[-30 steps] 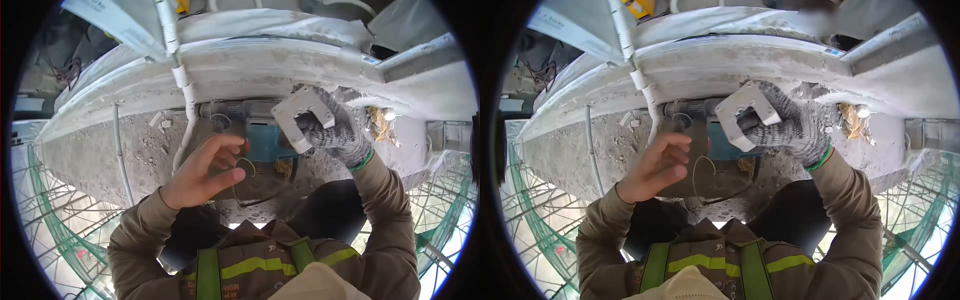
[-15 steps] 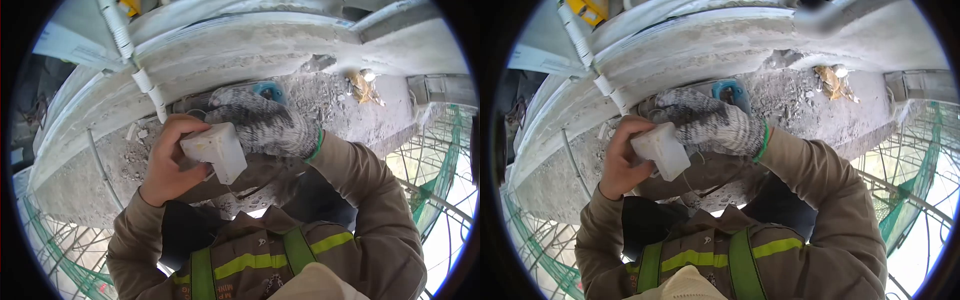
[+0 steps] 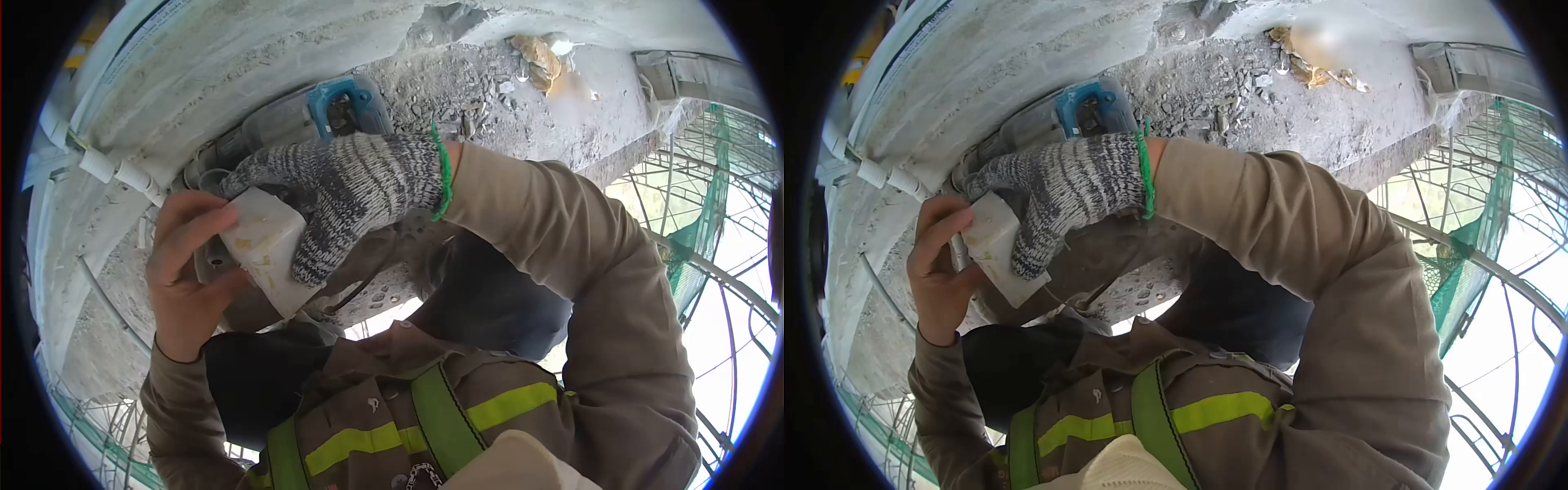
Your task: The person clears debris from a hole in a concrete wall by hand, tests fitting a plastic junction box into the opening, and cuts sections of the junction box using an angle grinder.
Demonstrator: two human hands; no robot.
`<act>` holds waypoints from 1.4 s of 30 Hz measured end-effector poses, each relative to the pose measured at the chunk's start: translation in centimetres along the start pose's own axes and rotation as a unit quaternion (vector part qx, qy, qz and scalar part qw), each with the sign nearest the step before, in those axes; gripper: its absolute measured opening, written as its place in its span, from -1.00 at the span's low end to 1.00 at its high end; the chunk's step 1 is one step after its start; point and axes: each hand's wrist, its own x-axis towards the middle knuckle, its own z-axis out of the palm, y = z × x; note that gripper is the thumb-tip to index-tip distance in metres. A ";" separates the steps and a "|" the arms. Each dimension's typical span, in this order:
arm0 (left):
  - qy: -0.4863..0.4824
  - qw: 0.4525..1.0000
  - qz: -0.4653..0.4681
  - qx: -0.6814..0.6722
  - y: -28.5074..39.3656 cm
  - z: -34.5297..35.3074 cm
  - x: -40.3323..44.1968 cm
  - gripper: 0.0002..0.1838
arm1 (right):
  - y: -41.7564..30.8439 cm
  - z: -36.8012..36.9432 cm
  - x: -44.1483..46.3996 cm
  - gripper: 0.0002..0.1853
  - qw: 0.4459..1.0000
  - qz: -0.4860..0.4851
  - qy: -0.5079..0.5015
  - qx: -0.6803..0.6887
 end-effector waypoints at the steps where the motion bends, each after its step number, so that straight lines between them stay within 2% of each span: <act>1: 0.006 1.000 -0.003 -0.007 0.6 0.1 0.2 -0.20 | -2.6 -1.2 0.3 -0.11 0.997 0.070 -0.012 -0.014; 3: 0.006 0.995 -0.099 0.000 2.8 0.5 0.8 -0.18 | -3.3 -2.8 -0.8 -0.09 0.987 0.142 -0.005 -0.073; 4: 0.011 0.989 -0.149 0.005 3.3 0.3 0.7 -0.17 | -2.0 -4.4 -1.9 -0.07 0.983 0.141 0.012 -0.116; 5: 0.025 0.987 -0.158 0.001 3.3 -0.2 0.4 -0.17 | 0.2 -6.4 -3.7 -0.08 0.976 0.163 0.072 -0.122; 8: -0.085 0.984 -0.150 0.052 2.5 -0.5 -1.0 -0.20 | 4.9 -12.8 -10.2 -0.04 0.968 0.136 0.206 -0.050; 9: -0.069 0.983 -0.163 0.041 2.2 -0.4 -1.7 -0.20 | 6.3 -13.9 -12.7 -0.09 0.948 0.150 0.261 -0.107; 10: -0.102 0.979 -0.166 0.054 1.8 -0.5 -2.5 -0.21 | 7.5 -14.3 -14.5 -0.15 0.920 0.163 0.317 -0.163; 11: -0.137 0.974 -0.165 0.068 1.3 -0.6 -3.3 -0.23 | 8.3 -14.6 -14.5 -0.15 0.924 0.170 0.302 -0.162; 12: -0.175 0.968 -0.160 0.082 0.6 -0.6 -4.0 -0.24 | 9.0 -14.7 -14.4 -0.16 0.902 0.157 0.402 -0.010; 13: -0.173 0.968 -0.166 0.072 -0.1 -0.5 -5.1 -0.24 | 9.7 -14.7 -14.5 -0.17 0.847 0.142 0.493 0.142; 15: -0.178 0.961 -0.195 0.087 -1.6 -0.7 -7.8 -0.27 | 11.7 -14.7 -14.9 -0.17 0.754 0.127 0.578 0.285; 17: -0.186 0.955 -0.209 0.096 -1.7 -0.7 -8.1 -0.28 | 16.0 -16.2 -13.7 -0.20 0.808 0.074 0.583 0.043; 19: -0.192 0.946 -0.241 0.096 -1.3 -1.0 -7.7 -0.29 | 17.3 -14.8 -12.1 -0.21 0.815 0.051 0.572 -0.078; 21: -0.200 0.941 -0.255 0.094 -1.1 -1.2 -7.6 -0.28 | 16.5 -14.0 -9.1 -0.65 0.780 0.004 0.599 -0.181; 23: -0.197 0.939 -0.264 0.105 -1.1 -1.5 -7.6 -0.26 | 14.6 -13.5 -7.0 -0.83 0.751 -0.017 0.615 -0.240; 24: -0.196 0.938 -0.263 0.112 -1.2 -1.6 -7.5 -0.25 | 13.2 -13.3 -6.6 -0.72 0.762 -0.055 0.643 0.064; 26: -0.200 0.940 -0.258 0.105 -1.3 -1.5 -7.4 -0.25 | 13.9 -13.7 -7.3 -0.54 0.755 -0.072 0.609 0.231; 27: -0.197 0.939 -0.265 0.098 -1.4 -1.4 -7.3 -0.25 | 14.4 -13.8 -7.7 -0.49 0.783 -0.027 0.618 0.063; 28: -0.194 0.937 -0.274 0.093 -1.5 -1.4 -7.1 -0.26 | 14.5 -13.6 -7.8 -0.43 0.773 0.020 0.625 -0.107; 29: -0.204 0.938 -0.261 0.102 -1.6 -1.6 -6.8 -0.26 | 14.3 -13.1 -8.2 -0.39 0.715 0.088 0.625 -0.302; 30: -0.214 0.933 -0.276 0.090 -1.7 -1.5 -6.4 -0.27 | 13.8 -12.7 -8.1 -0.39 0.702 0.085 0.638 -0.304; 32: -0.227 0.929 -0.280 0.087 -2.2 -1.4 -6.1 -0.28 | 12.8 -12.7 -7.9 -0.37 0.744 0.084 0.634 -0.196; 33: -0.224 0.928 -0.286 0.087 -2.5 -1.3 -6.3 -0.28 | 12.7 -12.9 -8.1 -0.37 0.735 0.078 0.644 -0.198; 36: -0.221 0.925 -0.294 0.092 -3.3 -1.7 -6.5 -0.26 | 12.9 -13.6 -8.7 -0.34 0.778 0.111 0.609 -0.109; 40: -0.271 0.914 -0.290 0.090 -4.7 -2.1 -6.4 -0.25 | 12.7 -13.6 -8.5 -0.35 0.763 0.080 0.634 -0.096; 41: -0.261 0.922 -0.275 0.084 -5.2 -2.0 -6.5 -0.33 | 12.4 -13.5 -8.7 -0.35 0.759 0.080 0.639 -0.094; 42: -0.250 0.930 -0.260 0.076 -5.7 -2.0 -6.5 -0.41 | 12.0 -13.6 -9.0 -0.36 0.760 0.120 0.629 -0.113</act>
